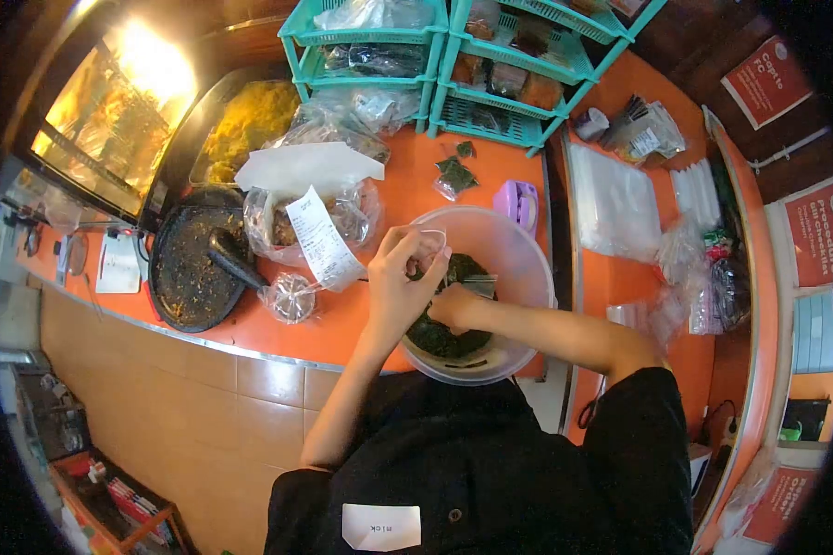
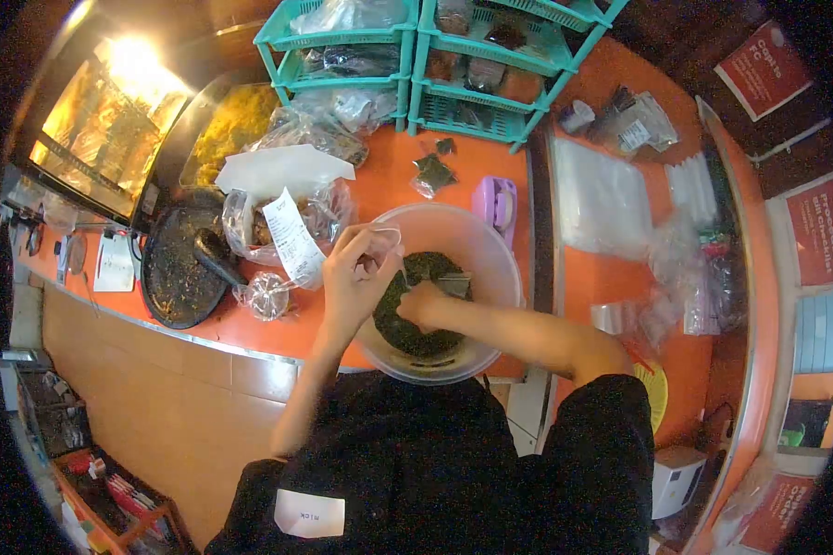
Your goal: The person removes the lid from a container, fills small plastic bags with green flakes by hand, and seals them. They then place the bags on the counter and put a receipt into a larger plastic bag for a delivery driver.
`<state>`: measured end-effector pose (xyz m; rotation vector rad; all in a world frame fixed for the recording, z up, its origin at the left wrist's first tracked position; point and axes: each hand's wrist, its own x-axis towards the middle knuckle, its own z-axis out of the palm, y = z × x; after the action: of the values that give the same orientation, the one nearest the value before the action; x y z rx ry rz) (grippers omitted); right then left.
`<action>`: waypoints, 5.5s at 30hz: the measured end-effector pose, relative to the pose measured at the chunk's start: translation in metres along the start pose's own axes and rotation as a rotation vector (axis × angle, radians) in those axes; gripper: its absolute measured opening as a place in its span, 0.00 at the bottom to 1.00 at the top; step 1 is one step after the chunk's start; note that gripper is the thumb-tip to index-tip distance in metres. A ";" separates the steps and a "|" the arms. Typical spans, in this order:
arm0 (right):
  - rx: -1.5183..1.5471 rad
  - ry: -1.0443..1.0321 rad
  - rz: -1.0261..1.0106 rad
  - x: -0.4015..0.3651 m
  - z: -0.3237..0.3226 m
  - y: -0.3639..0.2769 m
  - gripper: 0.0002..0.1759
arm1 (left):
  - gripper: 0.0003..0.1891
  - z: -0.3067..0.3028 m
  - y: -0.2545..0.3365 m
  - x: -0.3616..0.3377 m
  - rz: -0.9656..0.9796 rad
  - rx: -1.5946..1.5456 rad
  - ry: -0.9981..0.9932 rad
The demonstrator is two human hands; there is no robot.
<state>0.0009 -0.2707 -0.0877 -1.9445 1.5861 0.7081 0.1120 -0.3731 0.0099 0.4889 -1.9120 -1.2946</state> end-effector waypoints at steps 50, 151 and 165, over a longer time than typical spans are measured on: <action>0.519 0.786 0.314 -0.120 -0.047 0.043 0.10 | 0.27 -0.018 0.002 0.003 -0.076 -0.094 -0.163; 0.912 1.489 0.482 -0.153 -0.103 0.036 0.11 | 0.05 -0.006 0.012 -0.015 -0.142 0.056 0.021; 0.358 0.191 0.395 -0.049 -0.023 0.055 0.10 | 0.04 -0.005 0.006 -0.016 -0.036 0.175 -0.002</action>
<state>-0.0598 -0.2614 -0.0411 -1.4914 2.0831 0.3533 0.1267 -0.3631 0.0098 0.6136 -2.0366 -1.1559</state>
